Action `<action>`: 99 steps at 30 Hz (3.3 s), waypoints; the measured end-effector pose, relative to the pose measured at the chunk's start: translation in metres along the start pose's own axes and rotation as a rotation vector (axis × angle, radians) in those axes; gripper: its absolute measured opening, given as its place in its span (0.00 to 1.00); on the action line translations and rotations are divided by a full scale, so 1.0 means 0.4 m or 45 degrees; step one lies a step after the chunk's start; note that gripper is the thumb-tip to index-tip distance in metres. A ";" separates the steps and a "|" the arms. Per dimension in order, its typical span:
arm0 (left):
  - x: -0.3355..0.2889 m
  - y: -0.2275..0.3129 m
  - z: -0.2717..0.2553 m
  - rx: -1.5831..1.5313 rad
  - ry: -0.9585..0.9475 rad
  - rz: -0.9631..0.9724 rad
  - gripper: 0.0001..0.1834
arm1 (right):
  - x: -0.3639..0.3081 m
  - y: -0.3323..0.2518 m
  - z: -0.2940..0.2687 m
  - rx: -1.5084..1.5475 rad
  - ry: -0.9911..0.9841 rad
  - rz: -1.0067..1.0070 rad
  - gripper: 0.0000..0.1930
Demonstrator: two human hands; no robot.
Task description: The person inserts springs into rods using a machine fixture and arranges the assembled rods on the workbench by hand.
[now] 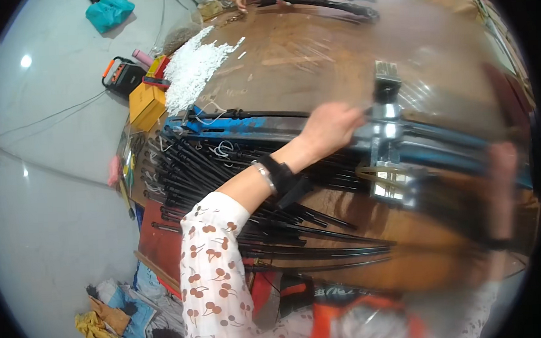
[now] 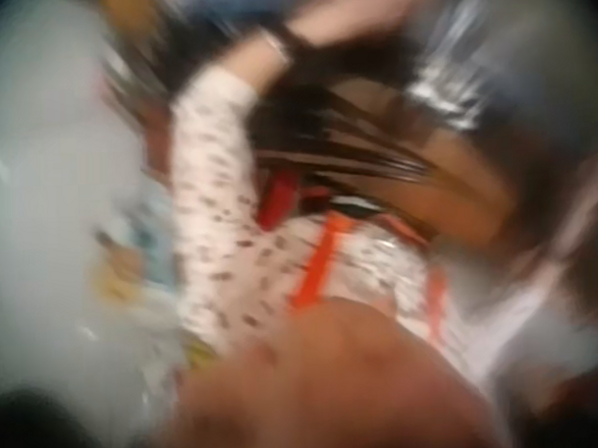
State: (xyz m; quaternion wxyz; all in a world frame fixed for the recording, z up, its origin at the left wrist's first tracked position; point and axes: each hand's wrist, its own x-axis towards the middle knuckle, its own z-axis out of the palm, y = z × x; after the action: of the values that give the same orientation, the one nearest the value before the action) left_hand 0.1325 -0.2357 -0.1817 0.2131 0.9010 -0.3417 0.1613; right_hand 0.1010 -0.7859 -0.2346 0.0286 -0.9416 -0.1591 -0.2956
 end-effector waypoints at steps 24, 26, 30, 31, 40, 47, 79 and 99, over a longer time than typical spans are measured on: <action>0.029 0.054 0.024 0.148 -0.247 -0.193 0.10 | 0.010 -0.526 -0.078 0.587 -0.142 -0.122 0.14; 0.031 0.046 0.036 0.134 -0.098 -0.096 0.08 | 0.019 -0.516 -0.059 0.651 -0.208 -0.125 0.13; 0.050 0.027 0.052 0.301 0.032 0.097 0.08 | 0.061 -0.503 -0.061 0.617 -0.304 -0.027 0.13; 0.054 0.013 0.042 0.385 0.065 0.209 0.11 | 0.063 -0.516 -0.071 0.449 -0.287 -0.001 0.16; -0.161 -0.052 -0.020 0.808 0.239 0.092 0.18 | -0.235 -0.735 -0.171 0.583 -0.615 -0.615 0.12; -0.527 0.507 0.027 -0.155 -0.287 -0.396 0.28 | -0.251 -0.740 -0.091 0.853 -0.153 -0.518 0.24; -0.314 0.072 -0.393 0.383 0.254 -0.288 0.19 | 0.383 -0.729 0.054 1.155 -0.055 -0.300 0.06; -0.007 0.048 -0.019 0.132 0.008 0.088 0.10 | 0.016 -0.118 -0.073 0.076 0.094 -0.110 0.06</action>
State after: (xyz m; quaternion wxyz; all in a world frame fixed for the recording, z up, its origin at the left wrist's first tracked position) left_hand 0.1164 -0.2434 -0.1709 0.1616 0.8979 -0.3633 0.1891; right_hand 0.0751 -0.7438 -0.2090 0.0498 -0.9210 -0.2070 -0.3262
